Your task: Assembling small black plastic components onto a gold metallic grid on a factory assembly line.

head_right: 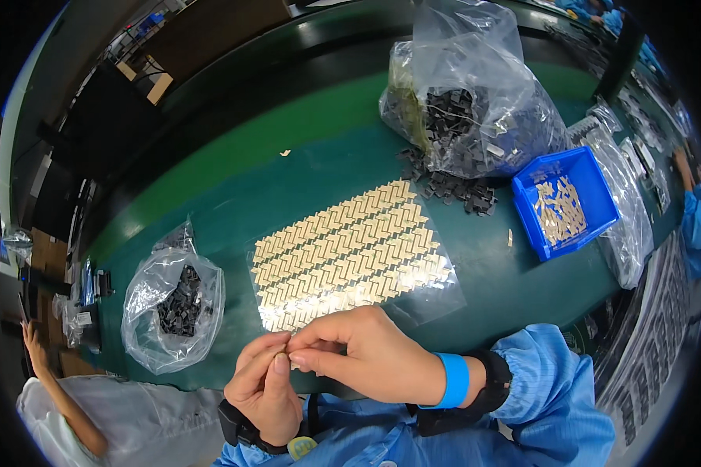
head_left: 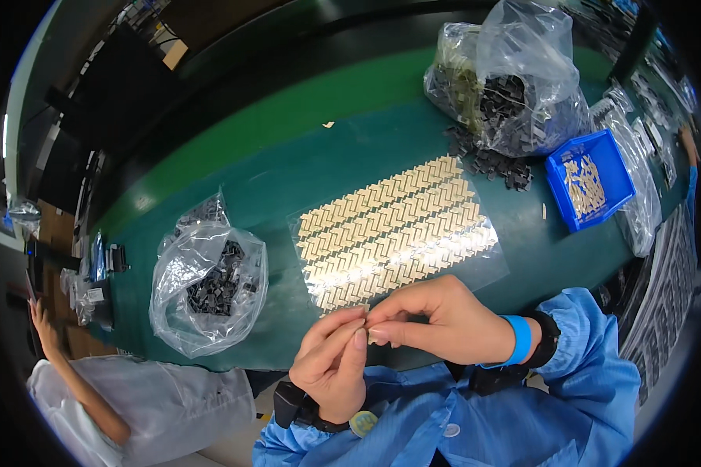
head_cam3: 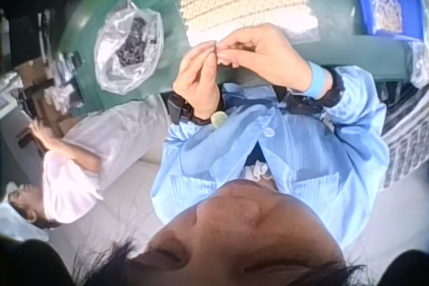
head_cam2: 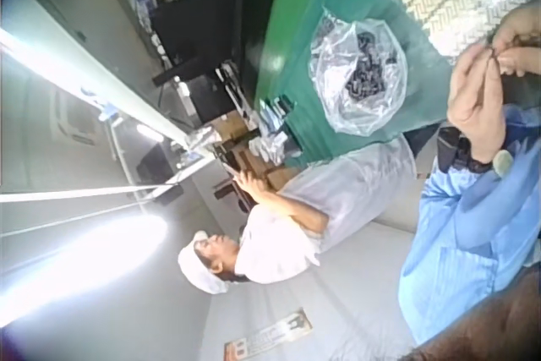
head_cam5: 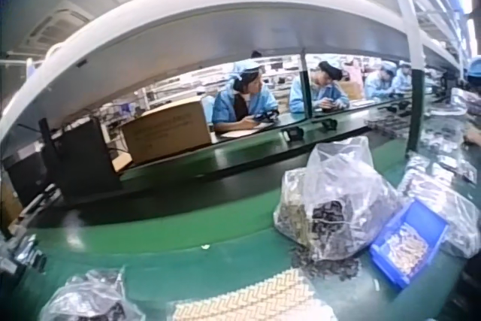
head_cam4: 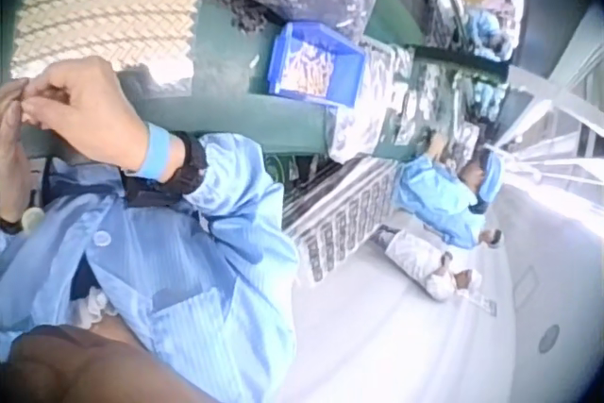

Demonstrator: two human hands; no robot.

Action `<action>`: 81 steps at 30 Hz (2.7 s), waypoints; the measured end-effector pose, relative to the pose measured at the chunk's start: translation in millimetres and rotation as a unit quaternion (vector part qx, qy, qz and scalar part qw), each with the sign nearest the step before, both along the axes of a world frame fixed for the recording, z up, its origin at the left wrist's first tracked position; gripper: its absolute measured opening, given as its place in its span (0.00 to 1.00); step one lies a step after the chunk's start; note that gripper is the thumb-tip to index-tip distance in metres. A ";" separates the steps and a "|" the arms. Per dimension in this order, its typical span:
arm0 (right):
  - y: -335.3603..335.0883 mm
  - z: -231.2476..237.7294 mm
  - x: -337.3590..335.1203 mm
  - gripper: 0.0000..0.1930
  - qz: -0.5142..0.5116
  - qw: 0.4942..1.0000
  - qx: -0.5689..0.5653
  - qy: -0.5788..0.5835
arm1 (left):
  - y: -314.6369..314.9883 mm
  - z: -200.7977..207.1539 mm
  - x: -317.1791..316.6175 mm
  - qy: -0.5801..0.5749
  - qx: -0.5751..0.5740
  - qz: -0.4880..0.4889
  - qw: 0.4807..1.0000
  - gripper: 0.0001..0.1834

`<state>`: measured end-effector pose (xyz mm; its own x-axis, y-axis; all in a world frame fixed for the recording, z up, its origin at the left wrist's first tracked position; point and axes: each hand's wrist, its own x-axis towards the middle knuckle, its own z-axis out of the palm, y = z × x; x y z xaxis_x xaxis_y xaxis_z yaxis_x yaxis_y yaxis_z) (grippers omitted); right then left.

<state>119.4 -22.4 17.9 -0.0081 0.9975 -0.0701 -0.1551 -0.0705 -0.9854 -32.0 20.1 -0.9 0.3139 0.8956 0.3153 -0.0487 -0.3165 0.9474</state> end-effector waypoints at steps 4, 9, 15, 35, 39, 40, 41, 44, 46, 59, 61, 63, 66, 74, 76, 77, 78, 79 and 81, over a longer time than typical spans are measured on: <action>-2.3 2.6 0.0 0.09 -0.009 0.999 -0.018 0.035 | -2.3 -0.5 0.2 0.017 0.020 -0.001 1.000 0.08; -2.1 1.0 -1.9 0.09 -0.007 0.996 -0.036 0.086 | -3.1 -2.7 -1.1 -0.008 -0.016 -0.019 1.000 0.09; -1.2 -11.1 -7.1 0.06 -0.026 0.991 -0.006 0.134 | -5.4 -7.2 0.6 -0.093 -0.172 -0.059 0.979 0.10; -84.1 34.4 181.1 0.04 -0.267 0.584 -0.010 -0.766 | 23.0 -2.7 -25.4 -0.051 -0.150 -0.120 0.980 0.11; -90.2 26.8 186.0 0.03 -0.332 0.521 0.027 -0.786 | 16.9 0.2 -5.9 0.013 -0.035 -0.037 0.999 0.07; -89.5 30.5 179.6 0.04 -0.336 0.553 -0.001 -0.763 | 18.1 5.8 -8.7 0.061 0.016 -0.031 0.998 0.06; -79.5 33.7 167.0 0.04 -0.348 0.554 0.041 -0.755 | 19.2 11.3 -10.9 0.084 0.075 -0.028 0.993 0.06; -56.7 47.4 126.2 0.02 -0.343 0.711 0.110 -0.604 | 28.9 13.1 -18.4 0.119 0.295 -0.032 0.948 0.07; -36.4 49.6 91.8 0.01 -0.238 0.863 0.121 -0.428 | 28.6 18.1 -29.8 0.169 0.354 -0.021 0.920 0.09; 36.2 5.6 9.1 0.12 0.167 0.986 0.029 -0.008 | 34.9 23.6 -44.1 0.248 0.587 -0.039 0.770 0.13; 38.8 6.9 8.1 0.11 0.192 0.981 0.002 -0.012 | 33.7 30.6 -44.9 0.270 0.574 -0.082 0.769 0.13; 30.3 8.5 13.1 0.09 0.177 0.984 0.016 -0.001 | 29.9 29.7 -39.3 0.266 0.560 -0.117 0.776 0.14; 23.3 16.3 12.5 0.05 0.142 0.990 0.004 -0.022 | 28.9 30.4 -33.7 0.235 0.564 -0.125 0.781 0.13; 9.0 26.3 46.8 0.03 -0.099 0.935 0.136 -0.313 | 45.7 16.1 -18.2 0.254 0.432 -0.066 0.863 0.19; -0.1 27.3 65.1 0.05 -0.149 0.884 0.168 -0.409 | 58.4 10.8 -31.2 0.335 0.362 -0.005 0.870 0.26; -7.3 27.6 74.8 0.06 -0.136 0.874 0.170 -0.435 | 53.6 12.2 -35.9 0.367 0.339 -0.029 0.866 0.27; -12.4 24.0 86.5 0.08 -0.124 0.861 0.169 -0.464 | 49.5 12.5 -38.7 0.394 0.321 -0.057 0.860 0.28; -16.0 18.9 99.5 0.11 -0.112 0.821 0.181 -0.530 | 46.3 11.5 -36.9 0.433 0.314 -0.088 0.840 0.29; -25.5 13.7 116.7 0.14 -0.098 0.738 0.186 -0.641 | 40.5 8.1 -33.3 0.501 0.294 -0.138 0.802 0.31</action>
<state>236.1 -47.9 31.6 -0.0266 0.9227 0.3846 0.9507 0.1423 -0.2756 -65.3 60.5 7.2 0.8344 0.5370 0.1240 0.4984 -0.8313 0.2458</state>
